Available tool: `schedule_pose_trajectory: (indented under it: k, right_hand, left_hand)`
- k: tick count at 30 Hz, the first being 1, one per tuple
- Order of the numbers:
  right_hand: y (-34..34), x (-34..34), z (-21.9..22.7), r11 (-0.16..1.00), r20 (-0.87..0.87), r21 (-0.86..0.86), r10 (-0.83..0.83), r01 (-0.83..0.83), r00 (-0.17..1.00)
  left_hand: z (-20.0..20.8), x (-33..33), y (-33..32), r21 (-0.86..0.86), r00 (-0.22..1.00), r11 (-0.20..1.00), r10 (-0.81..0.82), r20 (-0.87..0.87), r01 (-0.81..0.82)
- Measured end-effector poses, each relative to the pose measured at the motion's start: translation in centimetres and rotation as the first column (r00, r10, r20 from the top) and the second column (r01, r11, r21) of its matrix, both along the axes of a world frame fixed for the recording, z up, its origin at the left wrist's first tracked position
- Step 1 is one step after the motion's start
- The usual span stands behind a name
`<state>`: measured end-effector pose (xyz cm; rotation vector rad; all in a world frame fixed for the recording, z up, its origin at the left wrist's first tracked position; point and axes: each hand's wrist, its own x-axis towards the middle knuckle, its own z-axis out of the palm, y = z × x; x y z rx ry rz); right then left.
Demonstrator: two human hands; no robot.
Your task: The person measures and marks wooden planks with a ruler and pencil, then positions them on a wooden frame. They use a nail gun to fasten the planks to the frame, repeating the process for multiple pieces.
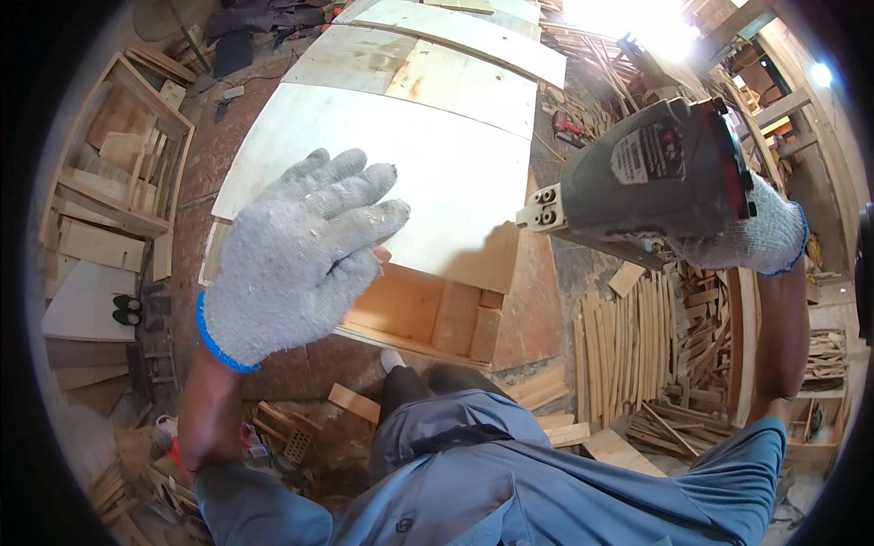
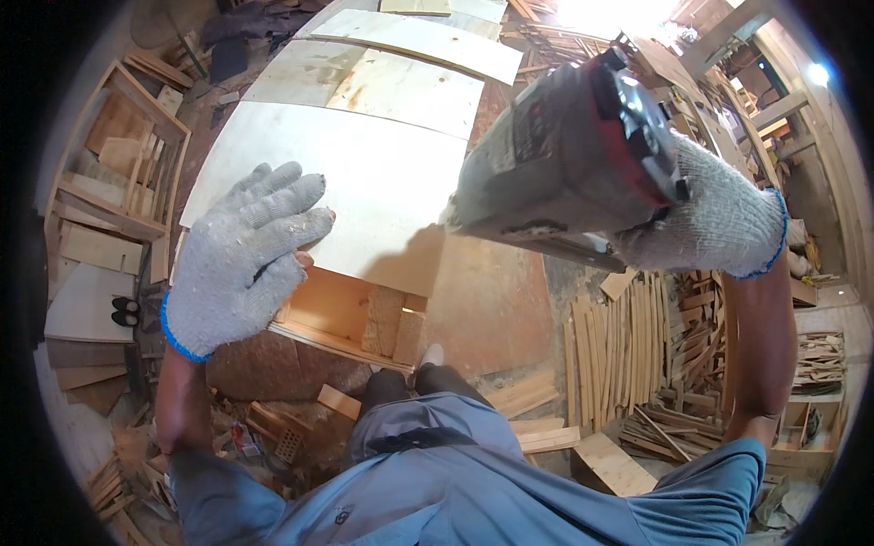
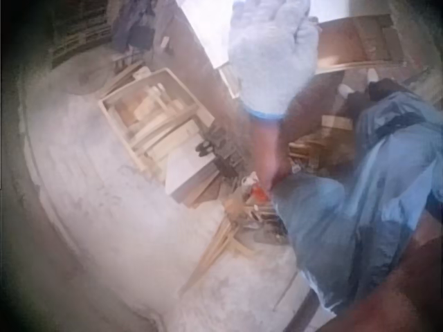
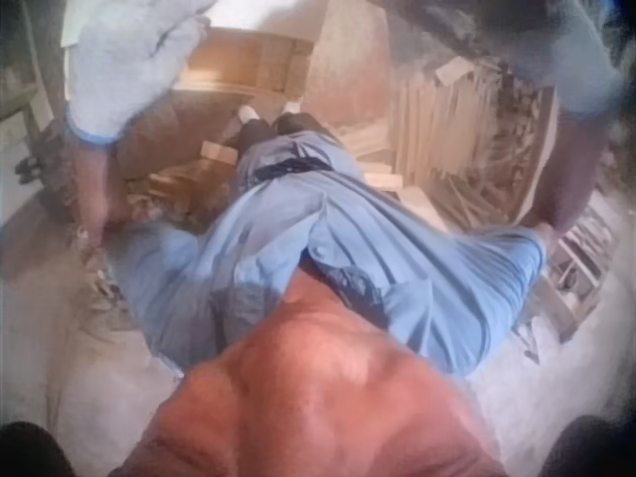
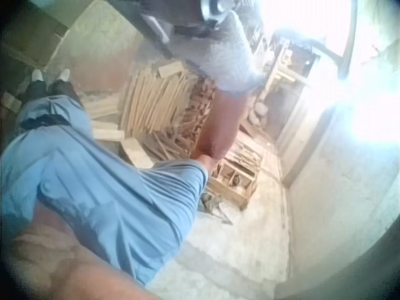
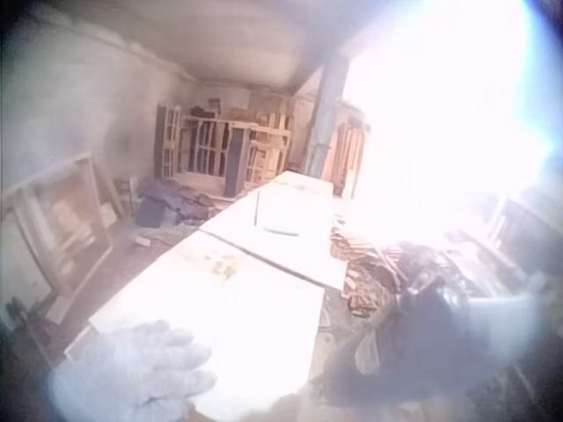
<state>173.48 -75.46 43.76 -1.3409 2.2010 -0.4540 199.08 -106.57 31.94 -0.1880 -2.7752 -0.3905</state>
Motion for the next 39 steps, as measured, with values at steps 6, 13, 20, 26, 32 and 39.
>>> schedule_pose_trajectory:
  k: [6,13,20,26,32,39]
  right_hand:
    - [1.2,1.2,-0.3,0.988,0.141,-0.135,-0.060,0.080,0.988]
    - [3.4,-1.6,-0.9,0.940,-0.060,-0.181,0.284,-0.291,0.957]
    - [4.8,-1.8,-2.5,0.975,0.185,-0.205,0.129,-0.090,0.974]
    - [0.8,0.8,-0.3,0.994,0.120,-0.104,0.034,-0.022,0.992]
    - [-5.9,1.9,3.3,0.992,0.288,0.042,-0.123,0.116,0.950]
    - [-15.7,3.7,5.5,0.996,0.182,0.089,0.004,-0.021,0.983]
  left_hand:
    - [-0.1,-0.1,0.1,-0.008,1.000,1.000,-0.003,-0.024,0.003]
    - [-0.4,-0.2,0.0,-0.002,0.999,1.000,-0.010,-0.043,0.010]
    - [-0.5,-0.4,-0.4,-0.008,0.998,1.000,-0.018,-0.058,0.017]
    - [-1.1,-0.5,-0.9,-0.003,0.993,1.000,-0.021,-0.113,0.021]
    - [0.3,0.9,0.8,-0.017,0.990,0.995,0.098,-0.099,-0.100]
    - [-0.9,3.4,1.8,0.104,0.964,0.985,0.160,-0.212,-0.140]
